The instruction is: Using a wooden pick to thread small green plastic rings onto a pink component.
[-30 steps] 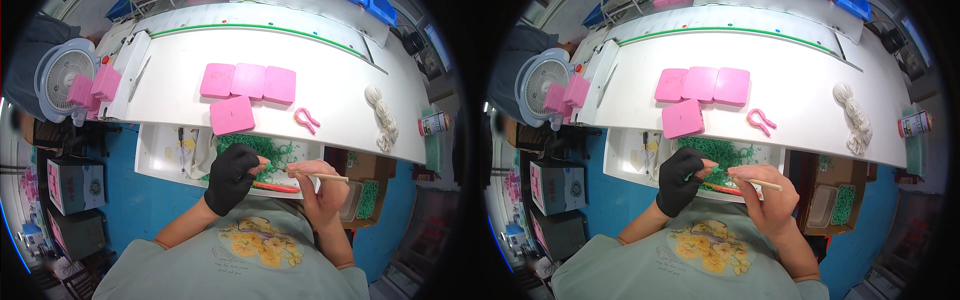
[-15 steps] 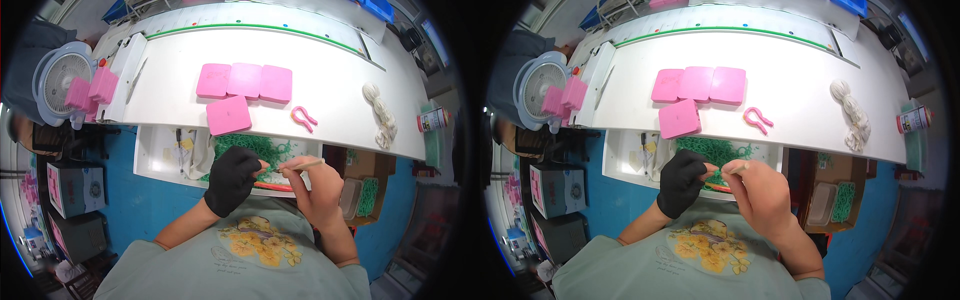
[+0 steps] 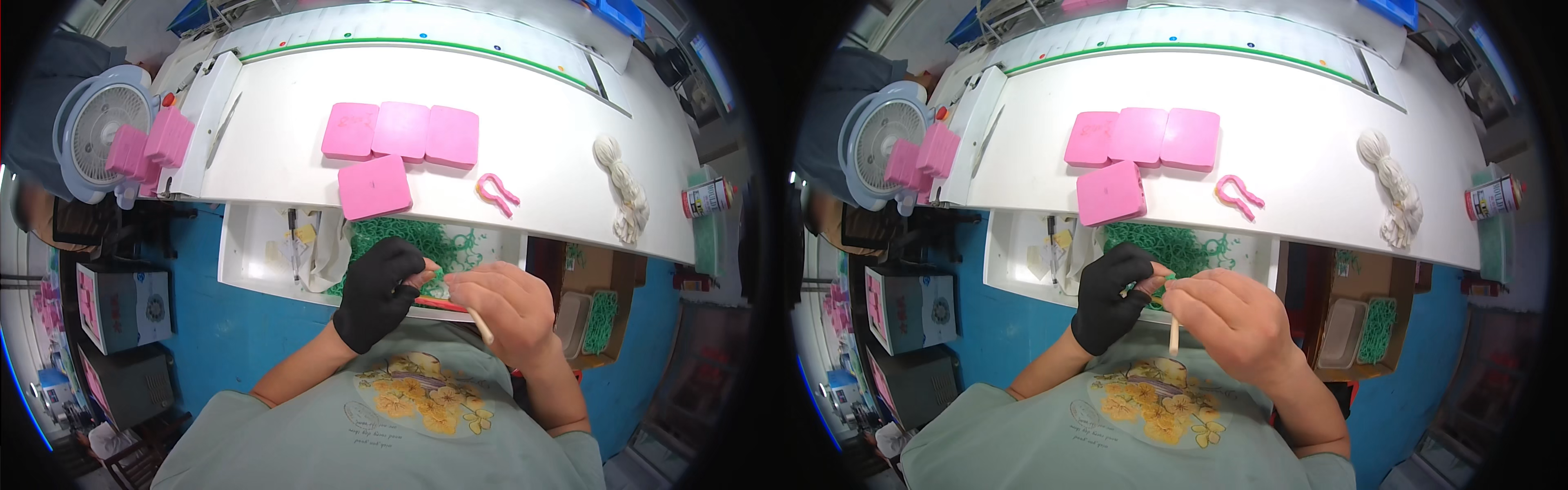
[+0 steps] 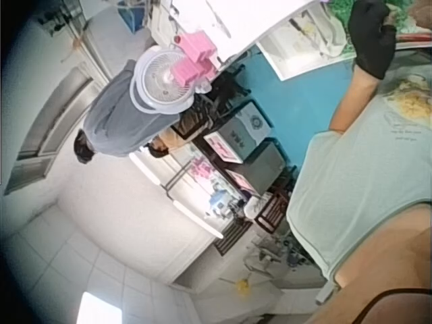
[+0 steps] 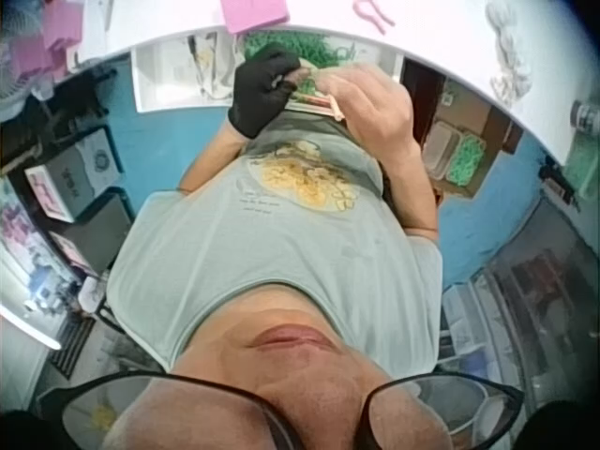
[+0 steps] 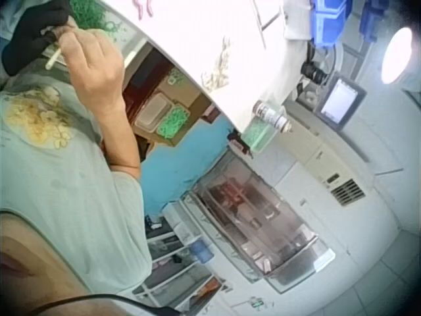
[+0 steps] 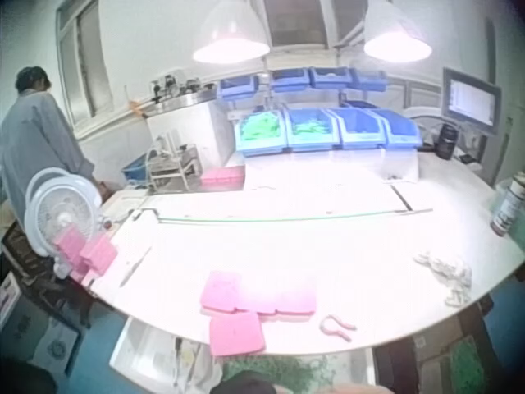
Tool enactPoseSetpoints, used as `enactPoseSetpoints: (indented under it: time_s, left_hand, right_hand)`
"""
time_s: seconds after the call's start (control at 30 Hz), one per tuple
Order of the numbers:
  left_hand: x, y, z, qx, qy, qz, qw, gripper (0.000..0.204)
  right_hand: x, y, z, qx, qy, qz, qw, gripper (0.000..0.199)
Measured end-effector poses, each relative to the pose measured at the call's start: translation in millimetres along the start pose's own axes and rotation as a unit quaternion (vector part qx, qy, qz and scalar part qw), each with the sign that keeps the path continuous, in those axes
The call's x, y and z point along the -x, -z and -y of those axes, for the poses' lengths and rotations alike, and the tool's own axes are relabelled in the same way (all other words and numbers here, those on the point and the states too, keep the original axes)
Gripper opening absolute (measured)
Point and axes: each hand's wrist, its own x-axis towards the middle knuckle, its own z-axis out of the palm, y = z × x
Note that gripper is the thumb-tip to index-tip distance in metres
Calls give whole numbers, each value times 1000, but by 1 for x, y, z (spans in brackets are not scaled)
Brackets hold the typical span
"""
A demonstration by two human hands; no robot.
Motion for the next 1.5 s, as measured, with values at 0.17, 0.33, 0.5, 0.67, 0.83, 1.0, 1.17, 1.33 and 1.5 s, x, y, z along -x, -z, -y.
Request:
enactPoseSetpoints:
  time_s: [0.17,0.33,0.5,0.67,0.83,1.0,1.17,1.33,1.5]
  left_hand:
    - [0,4,2,63,51,2,997,10]
    - [-2,3,-1,49,55,-7,997,11]
    - [1,1,0,-38,-10,-37,999,13]
    - [0,3,2,61,42,-21,997,12]
    - [0,3,2,83,52,-14,995,13]
    - [1,2,2,42,18,-23,999,16]
    - [1,1,3,27,0,-25,999,21]
    - [2,0,1,2,-9,-23,1000,27]
    - [2,0,-1,-30,-21,-14,999,27]
  right_hand:
    - [0,-2,3,15,60,-21,998,16]
    - [7,-4,4,28,51,-36,998,18]
    - [15,-8,10,27,-102,-138,985,22]
    - [17,-11,11,-108,-205,-173,957,14]
    - [15,-13,12,-129,-221,-180,950,12]
    - [14,-12,11,-130,-221,-166,952,11]
    - [12,-11,9,-99,-207,-127,965,14]
    - [3,-6,7,-55,-148,-91,983,16]
    - [-4,0,8,-46,-133,-49,989,17]
